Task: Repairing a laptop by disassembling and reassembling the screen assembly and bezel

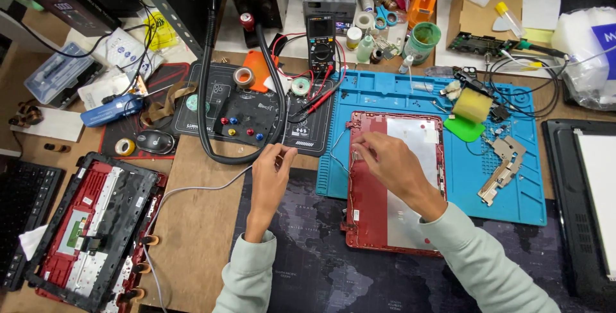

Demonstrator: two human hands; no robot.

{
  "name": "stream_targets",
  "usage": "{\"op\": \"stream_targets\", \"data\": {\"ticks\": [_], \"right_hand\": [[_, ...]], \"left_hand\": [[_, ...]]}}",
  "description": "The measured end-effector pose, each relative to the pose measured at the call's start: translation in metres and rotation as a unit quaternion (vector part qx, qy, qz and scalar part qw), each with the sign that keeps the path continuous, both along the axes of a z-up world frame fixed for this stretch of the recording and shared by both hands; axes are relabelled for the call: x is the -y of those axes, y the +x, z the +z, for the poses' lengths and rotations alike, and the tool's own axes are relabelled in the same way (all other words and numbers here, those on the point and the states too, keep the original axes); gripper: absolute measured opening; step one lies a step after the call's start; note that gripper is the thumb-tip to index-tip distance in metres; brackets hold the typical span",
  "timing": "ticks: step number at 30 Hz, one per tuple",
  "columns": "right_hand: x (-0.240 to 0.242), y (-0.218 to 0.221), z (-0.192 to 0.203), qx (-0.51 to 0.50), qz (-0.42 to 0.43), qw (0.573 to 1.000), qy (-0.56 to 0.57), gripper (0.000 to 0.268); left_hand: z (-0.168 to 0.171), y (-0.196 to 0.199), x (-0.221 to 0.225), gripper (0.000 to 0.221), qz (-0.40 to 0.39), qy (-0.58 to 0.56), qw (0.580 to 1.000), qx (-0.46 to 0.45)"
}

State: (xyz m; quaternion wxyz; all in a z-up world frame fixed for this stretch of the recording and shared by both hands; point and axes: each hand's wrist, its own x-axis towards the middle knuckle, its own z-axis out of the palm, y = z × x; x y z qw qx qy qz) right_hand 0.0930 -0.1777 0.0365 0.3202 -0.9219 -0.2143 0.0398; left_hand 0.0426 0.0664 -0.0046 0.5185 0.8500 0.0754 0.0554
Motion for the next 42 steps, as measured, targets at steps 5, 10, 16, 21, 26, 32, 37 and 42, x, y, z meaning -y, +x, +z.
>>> {"op": "stream_targets", "data": {"ticks": [5,10,16,21,26,32,37,42], "right_hand": [[-0.019,0.038,-0.019,0.032,0.024,0.999,-0.019,0.026],[-0.048,0.078,-0.036,0.074,0.067,0.993,-0.065,0.013],[-0.071,0.107,-0.059,0.094,0.122,0.983,-0.104,0.031],[-0.068,0.112,-0.051,0.056,0.128,0.982,-0.128,0.028],[-0.063,0.125,-0.057,0.062,0.140,0.974,-0.169,0.027],[-0.054,0.138,-0.076,0.094,0.198,0.953,-0.211,0.024],[-0.040,0.137,-0.087,0.116,0.232,0.935,-0.240,0.029],[-0.028,0.132,-0.086,0.115,0.232,0.939,-0.225,0.033]], "left_hand": [[-0.019,0.007,-0.013,0.035,0.007,-0.003,1.000,0.025],[-0.024,0.010,-0.012,0.043,0.001,0.009,0.999,0.041],[-0.026,0.015,-0.013,0.044,0.001,-0.010,0.999,0.046],[-0.030,0.020,-0.020,0.042,0.001,0.009,0.999,0.048],[-0.024,0.023,-0.015,0.040,-0.003,0.016,0.998,0.055],[-0.027,0.022,-0.014,0.040,-0.008,0.014,0.998,0.064],[-0.025,0.023,-0.012,0.038,-0.012,0.018,0.997,0.073],[-0.028,0.027,-0.008,0.038,-0.011,0.027,0.996,0.088]]}}
